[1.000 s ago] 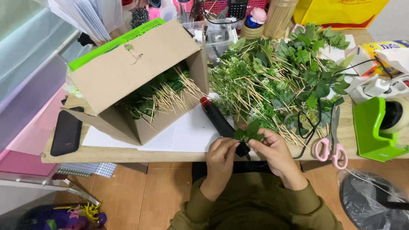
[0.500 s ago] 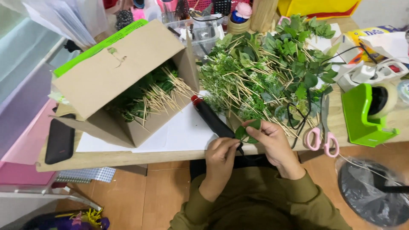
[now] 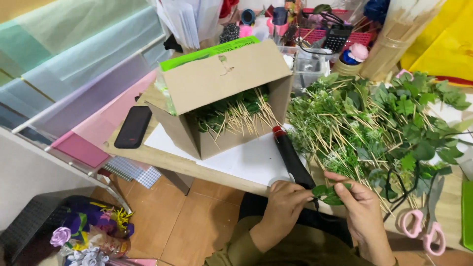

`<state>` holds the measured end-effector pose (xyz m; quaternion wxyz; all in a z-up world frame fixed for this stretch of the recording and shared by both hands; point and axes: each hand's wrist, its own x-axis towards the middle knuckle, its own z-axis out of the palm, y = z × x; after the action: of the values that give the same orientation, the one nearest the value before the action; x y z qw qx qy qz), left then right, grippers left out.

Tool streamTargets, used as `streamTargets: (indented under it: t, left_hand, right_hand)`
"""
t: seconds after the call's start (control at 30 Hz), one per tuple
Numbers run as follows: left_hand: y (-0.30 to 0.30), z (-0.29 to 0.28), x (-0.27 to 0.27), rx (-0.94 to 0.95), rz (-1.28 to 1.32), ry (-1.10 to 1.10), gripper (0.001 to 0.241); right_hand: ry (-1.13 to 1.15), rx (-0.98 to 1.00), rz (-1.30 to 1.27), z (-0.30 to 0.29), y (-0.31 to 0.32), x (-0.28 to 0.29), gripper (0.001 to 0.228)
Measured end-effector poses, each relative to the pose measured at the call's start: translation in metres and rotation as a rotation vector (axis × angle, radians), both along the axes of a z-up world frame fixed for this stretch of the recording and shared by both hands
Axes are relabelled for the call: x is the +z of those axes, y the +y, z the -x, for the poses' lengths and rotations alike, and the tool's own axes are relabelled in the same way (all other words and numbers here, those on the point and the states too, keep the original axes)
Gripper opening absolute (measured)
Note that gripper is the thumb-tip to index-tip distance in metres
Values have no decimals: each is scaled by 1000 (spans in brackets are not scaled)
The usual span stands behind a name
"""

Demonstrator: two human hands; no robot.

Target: The person uses a heat gun to warm the stems of artificial greenery, then trims the stems with scissors. They arrange the prepared stems into a cardboard box, adjusting the placement to fit them neatly.

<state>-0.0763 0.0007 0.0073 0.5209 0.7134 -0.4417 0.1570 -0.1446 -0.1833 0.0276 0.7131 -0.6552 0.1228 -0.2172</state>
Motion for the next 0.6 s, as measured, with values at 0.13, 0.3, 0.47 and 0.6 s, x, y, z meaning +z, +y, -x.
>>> streamTargets:
  t: [0.13, 0.3, 0.47, 0.6]
  left_hand:
    - [2, -3, -3, 4, -20, 22, 10]
    - [17, -58, 0, 219, 236, 572, 13]
    - [19, -167, 55, 349, 484, 628, 14]
    - [-15, -227, 64, 672, 231, 499, 32]
  right_hand:
    - [-7, 7, -37, 1, 3, 6, 21]
    - [-157, -122, 113, 14, -8, 0, 42]
    - [-141, -122, 152, 20, -15, -24, 26]
    - [-86, -102, 11, 28, -11, -37, 24]
